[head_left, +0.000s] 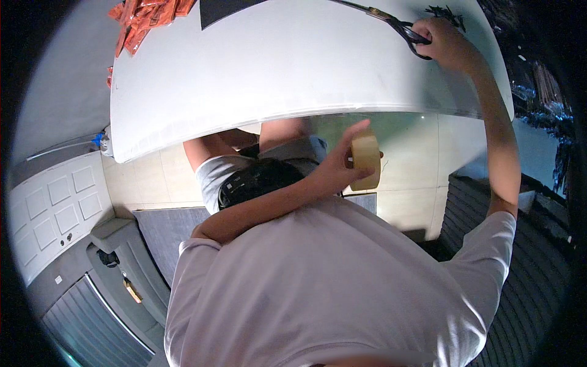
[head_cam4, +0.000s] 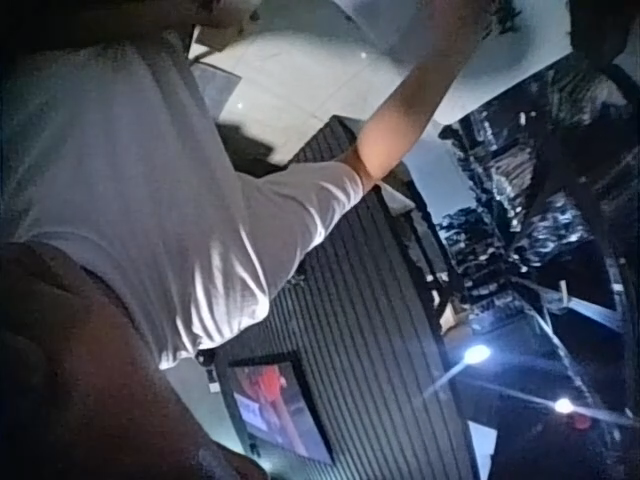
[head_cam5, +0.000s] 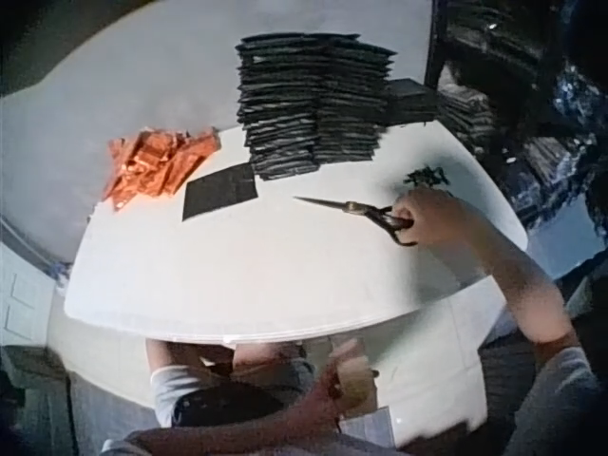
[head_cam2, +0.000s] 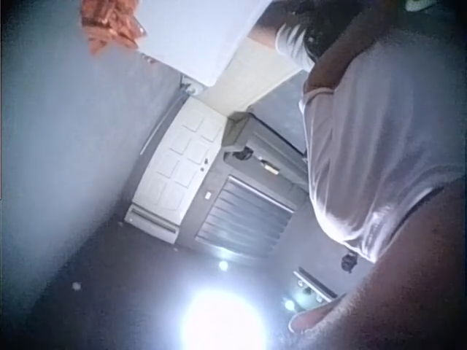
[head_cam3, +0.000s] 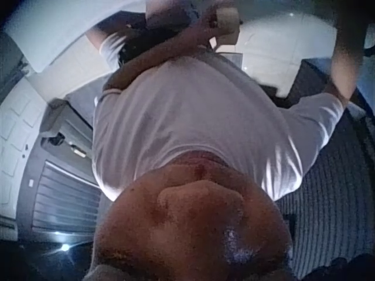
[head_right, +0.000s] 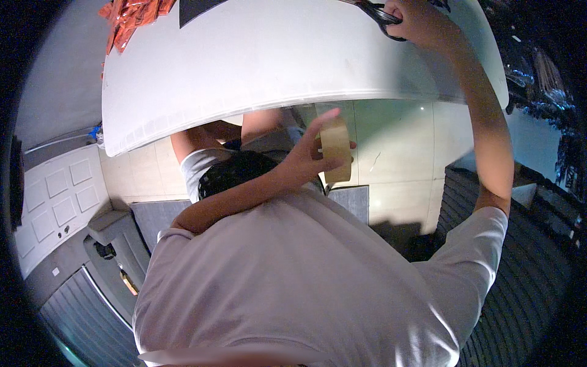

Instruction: Cutting tape and securing bundles of zip ties to the edge of a table.

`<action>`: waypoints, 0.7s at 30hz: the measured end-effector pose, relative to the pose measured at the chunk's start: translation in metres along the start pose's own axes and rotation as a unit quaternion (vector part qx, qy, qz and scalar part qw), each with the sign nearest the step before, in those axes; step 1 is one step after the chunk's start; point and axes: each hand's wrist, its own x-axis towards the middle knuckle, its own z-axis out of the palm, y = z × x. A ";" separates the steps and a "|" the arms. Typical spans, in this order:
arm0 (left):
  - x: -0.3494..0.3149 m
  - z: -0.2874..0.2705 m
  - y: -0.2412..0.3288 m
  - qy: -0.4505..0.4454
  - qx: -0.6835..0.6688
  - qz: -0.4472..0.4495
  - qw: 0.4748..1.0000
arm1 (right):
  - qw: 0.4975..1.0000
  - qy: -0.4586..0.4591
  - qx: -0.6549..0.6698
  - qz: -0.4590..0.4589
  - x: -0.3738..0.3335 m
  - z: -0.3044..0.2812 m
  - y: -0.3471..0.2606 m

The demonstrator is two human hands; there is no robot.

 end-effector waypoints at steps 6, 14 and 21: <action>0.002 0.001 0.007 -0.006 -0.015 0.020 1.000 | 0.947 -0.145 0.287 0.012 -0.024 0.000 0.037; 0.006 -0.003 -0.001 0.009 0.008 0.069 0.998 | 0.798 -0.381 0.466 0.016 -0.109 -0.033 -0.025; 0.005 -0.001 0.002 0.015 -0.001 0.054 0.998 | 0.855 -0.452 0.254 -0.025 -0.137 -0.074 -0.011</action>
